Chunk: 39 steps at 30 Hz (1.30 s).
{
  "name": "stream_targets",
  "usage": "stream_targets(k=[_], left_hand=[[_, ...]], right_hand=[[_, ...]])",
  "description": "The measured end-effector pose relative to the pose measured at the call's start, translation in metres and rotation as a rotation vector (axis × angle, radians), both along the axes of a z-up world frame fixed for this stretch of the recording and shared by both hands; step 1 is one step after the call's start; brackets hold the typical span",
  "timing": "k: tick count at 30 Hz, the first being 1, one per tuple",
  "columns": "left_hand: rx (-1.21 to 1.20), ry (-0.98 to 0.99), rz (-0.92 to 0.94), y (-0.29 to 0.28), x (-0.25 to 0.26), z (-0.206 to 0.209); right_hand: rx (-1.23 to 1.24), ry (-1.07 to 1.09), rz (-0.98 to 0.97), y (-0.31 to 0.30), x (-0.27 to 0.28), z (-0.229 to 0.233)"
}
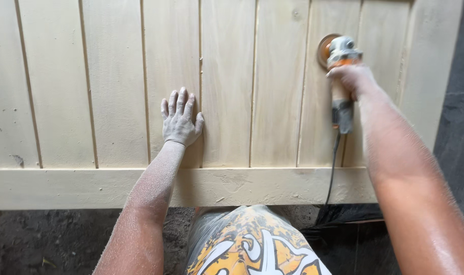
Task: The person is sanding the surface of a wooden door using an angle grinder with a sanding disc. They hold the door steady with one hand while moving the grinder across the frame and panels with the other hand.
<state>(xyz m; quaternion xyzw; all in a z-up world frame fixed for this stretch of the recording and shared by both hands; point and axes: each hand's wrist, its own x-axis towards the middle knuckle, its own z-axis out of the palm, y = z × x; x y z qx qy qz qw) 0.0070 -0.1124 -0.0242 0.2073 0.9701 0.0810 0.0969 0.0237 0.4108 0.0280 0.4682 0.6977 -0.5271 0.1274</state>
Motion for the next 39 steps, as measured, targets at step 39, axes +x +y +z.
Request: stream_targets(k=[39], left_hand=[[-0.042,0.057,0.001,0.001,0.003,-0.002]], right_hand=[[0.176,-0.201,0.192,-0.062,0.167,-0.005]])
